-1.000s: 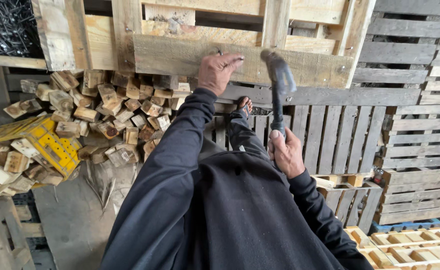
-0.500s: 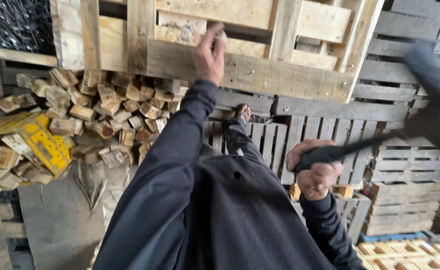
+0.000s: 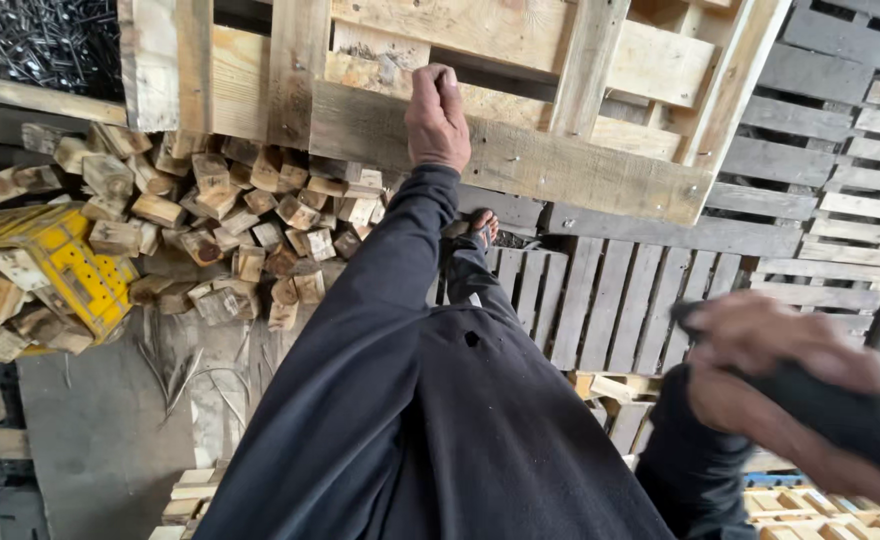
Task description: The person assembles a wooden pallet by nailing wooden blocks to a pallet frame using a hammer. They pick up nails, position the blocks, and drive the nails into the wood. The person also moves a long wooden plank and adjusts the blocks on the pallet.
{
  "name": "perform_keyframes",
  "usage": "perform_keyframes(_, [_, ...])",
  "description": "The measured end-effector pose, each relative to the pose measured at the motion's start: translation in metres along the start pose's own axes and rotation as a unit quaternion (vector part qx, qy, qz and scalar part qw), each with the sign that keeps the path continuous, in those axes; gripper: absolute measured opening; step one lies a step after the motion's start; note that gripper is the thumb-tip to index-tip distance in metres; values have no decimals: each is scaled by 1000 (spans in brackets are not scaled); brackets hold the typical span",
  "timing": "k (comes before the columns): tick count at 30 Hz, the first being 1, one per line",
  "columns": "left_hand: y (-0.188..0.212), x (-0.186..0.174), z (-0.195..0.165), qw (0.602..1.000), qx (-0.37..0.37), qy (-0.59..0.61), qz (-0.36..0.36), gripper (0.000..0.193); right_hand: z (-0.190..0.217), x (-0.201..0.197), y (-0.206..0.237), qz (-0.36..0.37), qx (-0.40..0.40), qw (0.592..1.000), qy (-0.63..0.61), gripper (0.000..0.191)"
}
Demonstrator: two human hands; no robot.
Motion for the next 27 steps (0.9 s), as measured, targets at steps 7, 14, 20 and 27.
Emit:
perform_keyframes(7, [-2, -1, -1, 1000, 8, -19, -10, 11, -144, 21, 176, 182, 590, 690, 377, 38])
perform_keyframes(14, [0, 2, 3, 999, -29, -28, -22, 14, 10, -22, -25, 9, 27, 1000, -10, 27])
perform_keyframes(20, [-4, -3, 3, 999, -16, -38, -29, 13, -131, 58, 126, 212, 519, 748, 355, 26])
perform_keyframes(27, [-1, 0, -3, 997, -12, -56, -46, 11, -83, 14, 66, 244, 316, 867, 298, 25])
Point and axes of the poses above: each hand's wrist, its own y-axis away from the middle knuckle, its own x-axis out of the palm, z = x × y, the point moved 10 cm from there along -y, towards the middle knuckle, and after that the axes turned 13 degrees about y, right-handed, at the moved point
